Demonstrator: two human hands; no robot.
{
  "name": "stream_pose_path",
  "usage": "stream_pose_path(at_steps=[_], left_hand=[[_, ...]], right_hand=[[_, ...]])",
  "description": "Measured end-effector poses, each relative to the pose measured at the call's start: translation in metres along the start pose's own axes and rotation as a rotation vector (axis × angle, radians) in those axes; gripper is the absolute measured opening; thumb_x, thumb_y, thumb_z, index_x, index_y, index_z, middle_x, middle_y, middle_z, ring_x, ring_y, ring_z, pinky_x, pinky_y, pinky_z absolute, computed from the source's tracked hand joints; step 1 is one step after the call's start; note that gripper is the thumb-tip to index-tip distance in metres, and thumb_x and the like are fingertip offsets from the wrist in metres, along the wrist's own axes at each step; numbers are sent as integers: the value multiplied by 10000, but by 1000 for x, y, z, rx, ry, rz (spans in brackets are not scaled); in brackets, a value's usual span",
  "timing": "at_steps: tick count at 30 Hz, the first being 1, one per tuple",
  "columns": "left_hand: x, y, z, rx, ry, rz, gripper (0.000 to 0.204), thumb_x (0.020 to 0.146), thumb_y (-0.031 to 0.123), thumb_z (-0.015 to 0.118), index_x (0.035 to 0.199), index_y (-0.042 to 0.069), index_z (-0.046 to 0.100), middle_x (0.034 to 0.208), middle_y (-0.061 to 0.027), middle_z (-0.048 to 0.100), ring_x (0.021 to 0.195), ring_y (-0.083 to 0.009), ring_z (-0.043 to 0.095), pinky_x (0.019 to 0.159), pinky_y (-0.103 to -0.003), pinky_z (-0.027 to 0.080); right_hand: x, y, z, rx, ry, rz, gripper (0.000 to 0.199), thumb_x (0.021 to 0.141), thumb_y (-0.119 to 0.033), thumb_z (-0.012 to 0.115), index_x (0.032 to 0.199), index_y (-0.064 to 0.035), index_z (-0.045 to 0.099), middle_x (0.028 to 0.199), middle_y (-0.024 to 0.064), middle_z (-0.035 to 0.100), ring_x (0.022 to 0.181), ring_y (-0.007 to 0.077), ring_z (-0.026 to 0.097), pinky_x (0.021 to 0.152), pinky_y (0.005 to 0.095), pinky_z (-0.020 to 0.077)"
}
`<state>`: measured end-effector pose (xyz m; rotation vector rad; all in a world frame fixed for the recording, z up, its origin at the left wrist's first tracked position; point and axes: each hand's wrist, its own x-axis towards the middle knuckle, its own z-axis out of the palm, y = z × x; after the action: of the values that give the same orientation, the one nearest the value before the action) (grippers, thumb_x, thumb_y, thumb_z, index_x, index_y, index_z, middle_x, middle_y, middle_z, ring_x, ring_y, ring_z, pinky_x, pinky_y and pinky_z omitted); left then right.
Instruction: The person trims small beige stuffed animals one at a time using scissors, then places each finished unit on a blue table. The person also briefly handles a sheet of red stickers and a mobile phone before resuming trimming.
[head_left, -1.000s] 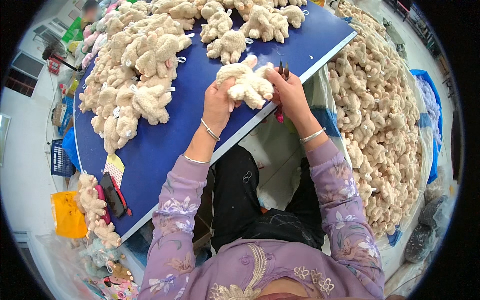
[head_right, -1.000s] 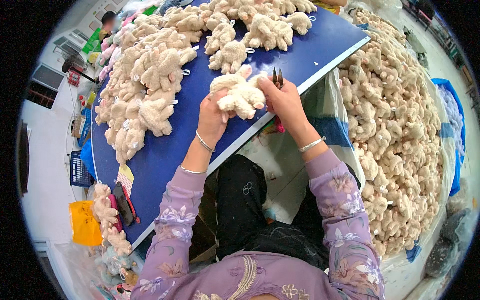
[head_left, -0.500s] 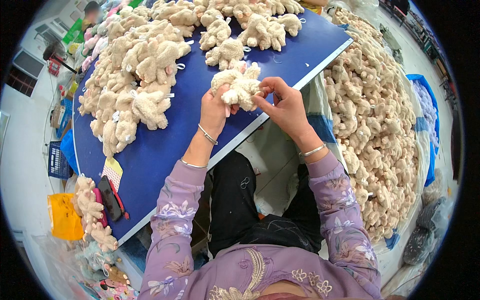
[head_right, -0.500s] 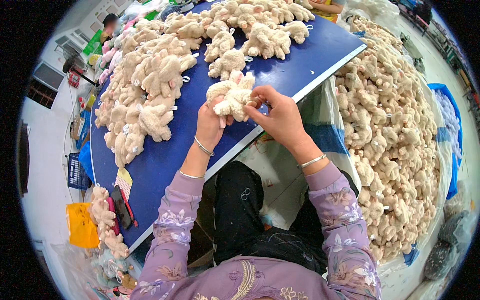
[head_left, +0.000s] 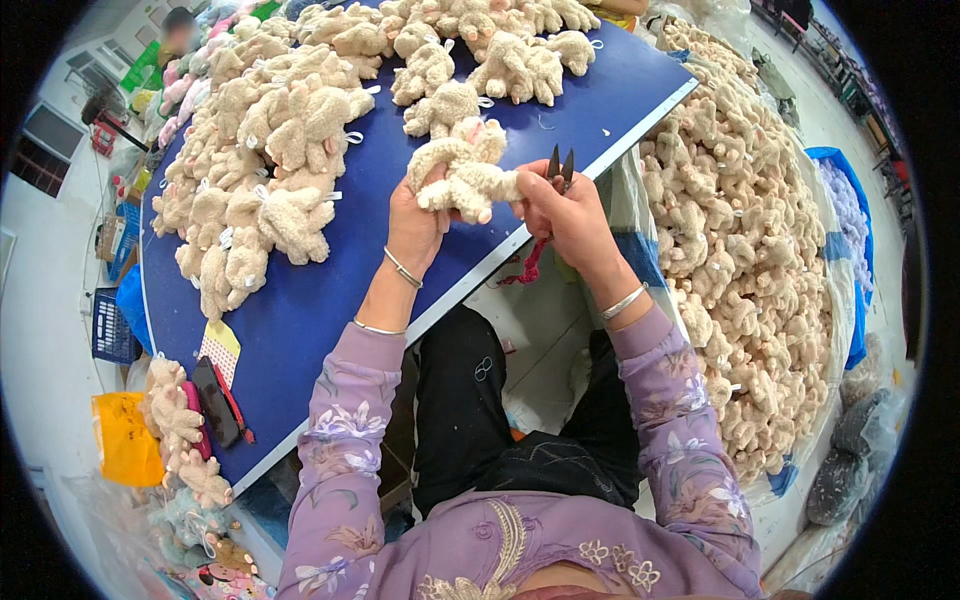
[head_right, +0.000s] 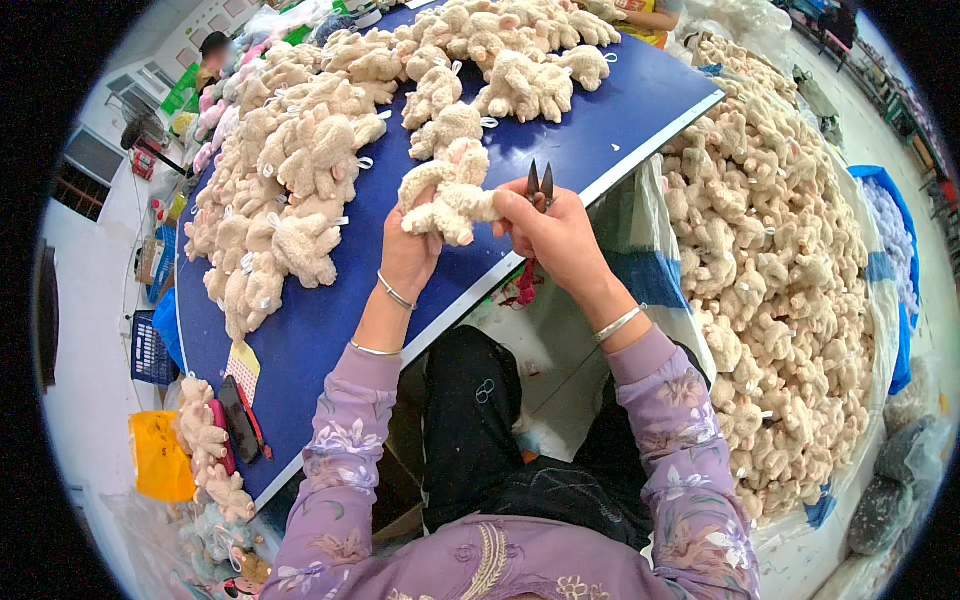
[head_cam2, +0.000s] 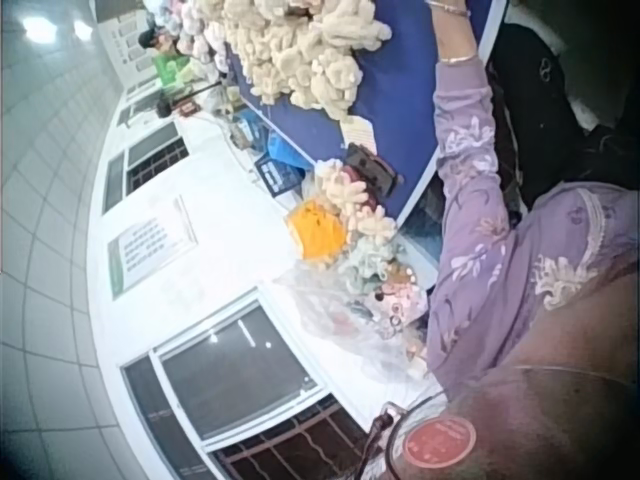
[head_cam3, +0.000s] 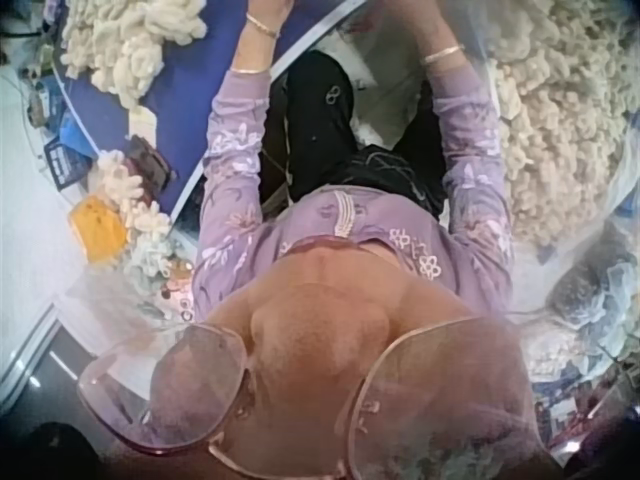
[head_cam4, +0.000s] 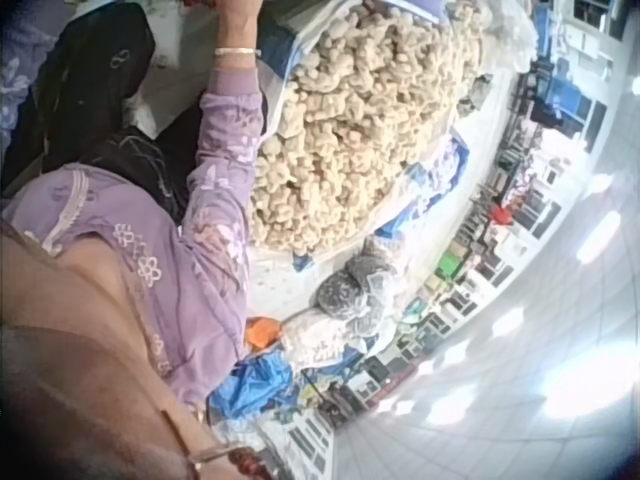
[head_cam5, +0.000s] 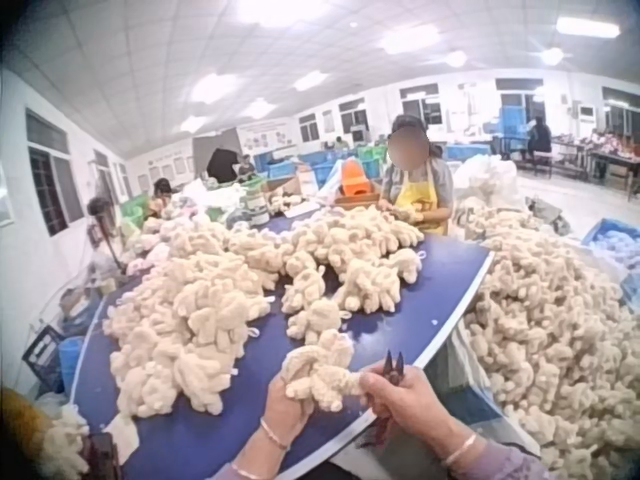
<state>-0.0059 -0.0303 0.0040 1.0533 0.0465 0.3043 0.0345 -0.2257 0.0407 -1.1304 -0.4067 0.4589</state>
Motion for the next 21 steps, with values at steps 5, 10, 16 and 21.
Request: stream_pose_path(at_steps=[5, 10, 16, 21], left_hand=[[1, -3, -2, 67, 81, 52, 252, 954, 253, 578, 1079, 35, 589, 866, -63, 671, 651, -131, 642, 503, -233, 496], [-1, -3, 1, 86, 93, 74, 263, 954, 258, 577, 1076, 26, 584, 847, -73, 674, 638, -144, 648, 507, -238, 500], [-2, -4, 1, 155, 79, 80, 269, 951, 261, 583, 1073, 20, 581, 851, -76, 675, 636, -150, 651, 507, -238, 498], [-4, 4, 9, 146, 106, 97, 263, 957, 276, 573, 1071, 40, 591, 854, -56, 661, 623, -121, 616, 512, -234, 491]], right_hand=[[5, 23, 4, -310, 155, -313, 204, 844, -146, 714, 922, -23, 571, 828, 26, 646, 579, 15, 451, 502, 177, 380], [-6, 22, 23, -590, 86, -399, 222, 821, -101, 722, 967, -28, 571, 777, -18, 629, 544, 3, 374, 476, 186, 330], [-6, 16, 23, -607, 88, -346, 161, 846, -43, 668, 987, -26, 593, 795, -51, 578, 583, -22, 376, 486, 167, 315], [-5, 16, 16, -576, 111, -326, 133, 821, -48, 662, 931, -1, 603, 733, -35, 578, 583, 0, 428, 512, 175, 361]])
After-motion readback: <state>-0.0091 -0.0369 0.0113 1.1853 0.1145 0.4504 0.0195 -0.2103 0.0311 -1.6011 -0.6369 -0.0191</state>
